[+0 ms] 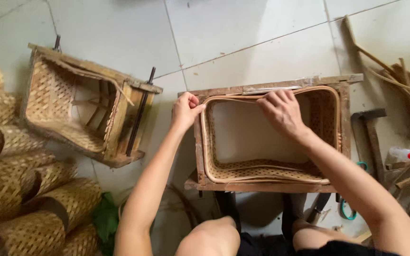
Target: The person assembles a rectangular basket by fitting a woven body into a wooden mold and securing the rim with a hammer. They adjust the frame, insert the woven piece, and tap the edges to lock it in place.
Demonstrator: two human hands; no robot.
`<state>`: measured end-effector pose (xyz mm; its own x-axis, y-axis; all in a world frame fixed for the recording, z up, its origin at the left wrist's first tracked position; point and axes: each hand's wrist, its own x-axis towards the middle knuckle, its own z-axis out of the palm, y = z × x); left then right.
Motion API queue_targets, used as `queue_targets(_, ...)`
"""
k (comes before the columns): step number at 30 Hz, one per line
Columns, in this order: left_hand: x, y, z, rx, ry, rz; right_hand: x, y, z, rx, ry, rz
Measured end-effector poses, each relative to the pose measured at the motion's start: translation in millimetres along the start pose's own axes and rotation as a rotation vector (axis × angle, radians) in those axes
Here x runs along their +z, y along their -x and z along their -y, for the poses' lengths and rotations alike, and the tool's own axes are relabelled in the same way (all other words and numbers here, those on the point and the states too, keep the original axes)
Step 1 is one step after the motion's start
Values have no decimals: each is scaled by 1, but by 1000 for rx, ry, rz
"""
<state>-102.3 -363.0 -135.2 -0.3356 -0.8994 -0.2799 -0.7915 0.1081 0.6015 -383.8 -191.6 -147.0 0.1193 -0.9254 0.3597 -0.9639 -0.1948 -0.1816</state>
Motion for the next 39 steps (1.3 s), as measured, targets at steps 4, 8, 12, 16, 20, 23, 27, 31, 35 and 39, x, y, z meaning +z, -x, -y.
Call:
queue_targets(4, 47, 18, -66, 690, -220, -245, -25, 36, 42, -33, -302, 135)
queue_targets(8, 111, 20, -127, 973, -441, -264, -55, 76, 88, -132, -780, 694)
queue_targets(12, 136, 8, -145, 856, -465, -70, -69, 81, 96, -91, -800, 697)
queue_targets(16, 137, 2, -140, 932, -439, -185, -69, 74, 91, -96, -947, 622)
queue_targets(20, 141, 0, -135, 947, -479, -199, -63, 76, 90, -110, -1018, 599)
queue_targets(23, 144, -3, -133, 963, -476, -209, -56, 79, 89, -136, -1024, 613)
queue_targets(27, 147, -5, -130, 980, -482, -225, -50, 79, 86, -121, -1044, 604)
queue_targets(31, 152, -8, -126, 992, -483, -270, -46, 77, 85, -132, -1055, 561)
queue_targets(35, 158, -14, -120, 974, -521, -225, -43, 80, 83, -134, -1050, 566)
queue_targets(39, 157, -16, -125, 991, -500, -265, -43, 78, 82, -150, -1045, 564)
